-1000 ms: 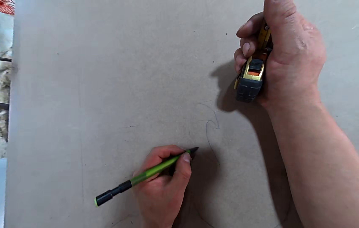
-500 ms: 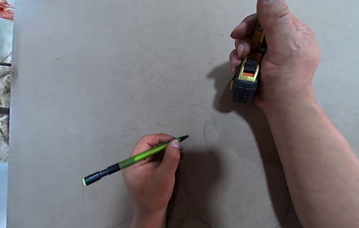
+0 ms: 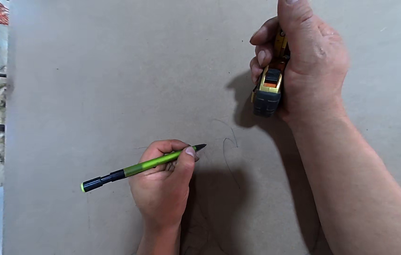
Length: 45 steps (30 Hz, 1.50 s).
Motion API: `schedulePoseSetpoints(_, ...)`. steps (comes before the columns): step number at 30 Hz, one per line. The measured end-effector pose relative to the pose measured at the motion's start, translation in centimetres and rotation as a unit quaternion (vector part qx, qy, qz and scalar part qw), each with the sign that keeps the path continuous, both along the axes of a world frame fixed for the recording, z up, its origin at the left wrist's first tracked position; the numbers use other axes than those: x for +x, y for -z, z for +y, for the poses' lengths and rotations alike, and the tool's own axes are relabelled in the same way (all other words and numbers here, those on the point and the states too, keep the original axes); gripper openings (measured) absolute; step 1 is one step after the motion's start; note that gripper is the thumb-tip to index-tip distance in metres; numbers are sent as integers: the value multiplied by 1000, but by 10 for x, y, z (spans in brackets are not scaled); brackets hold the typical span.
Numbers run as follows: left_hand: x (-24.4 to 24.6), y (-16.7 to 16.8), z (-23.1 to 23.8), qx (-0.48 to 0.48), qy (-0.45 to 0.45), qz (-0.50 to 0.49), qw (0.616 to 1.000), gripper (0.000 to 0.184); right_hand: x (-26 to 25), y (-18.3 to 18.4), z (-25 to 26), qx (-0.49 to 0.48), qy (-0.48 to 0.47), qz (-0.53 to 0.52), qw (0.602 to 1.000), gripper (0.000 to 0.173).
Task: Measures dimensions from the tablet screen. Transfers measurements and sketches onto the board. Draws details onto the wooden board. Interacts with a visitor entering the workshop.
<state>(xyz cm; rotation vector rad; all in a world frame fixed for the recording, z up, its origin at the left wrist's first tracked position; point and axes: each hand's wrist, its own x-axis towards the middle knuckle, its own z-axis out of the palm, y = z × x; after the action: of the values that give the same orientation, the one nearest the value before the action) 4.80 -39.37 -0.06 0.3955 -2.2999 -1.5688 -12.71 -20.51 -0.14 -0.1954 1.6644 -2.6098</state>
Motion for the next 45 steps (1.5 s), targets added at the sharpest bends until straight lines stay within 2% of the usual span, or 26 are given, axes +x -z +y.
schedulePoseSetpoints(7,22,0,5,-17,-4,-4,1000,8,0,-1,0,-7,5,-2,1000,43)
schedulePoseSetpoints(15,-12,1,-2,-21,-19,-6,1000,6,0,0,0,-9,8,-1,1000,43)
schedulePoseSetpoints(21,-1,3,-1,-17,-12,6,1000,7,0,0,0,-11,7,0,1000,44)
schedulePoseSetpoints(24,-15,3,0,-31,-25,4,999,5,0,-1,-1,-9,5,-4,1000,43)
schedulePoseSetpoints(30,-41,0,4,-56,5,-11,998,5,0,-1,1,6,2,-3,1000,43)
schedulePoseSetpoints(34,-19,-1,1,-16,-2,-15,1000,7,-1,0,0,-3,1,0,1000,43)
schedulePoseSetpoints(38,-4,4,3,-18,-19,10,1000,7,-1,0,1,-7,4,0,1000,42)
schedulePoseSetpoints(41,-17,2,7,-37,-48,-1,998,5,-1,1,1,-2,0,1,1000,42)
schedulePoseSetpoints(45,-38,1,10,-55,-29,-9,998,5,-1,0,0,0,5,-1,1000,42)
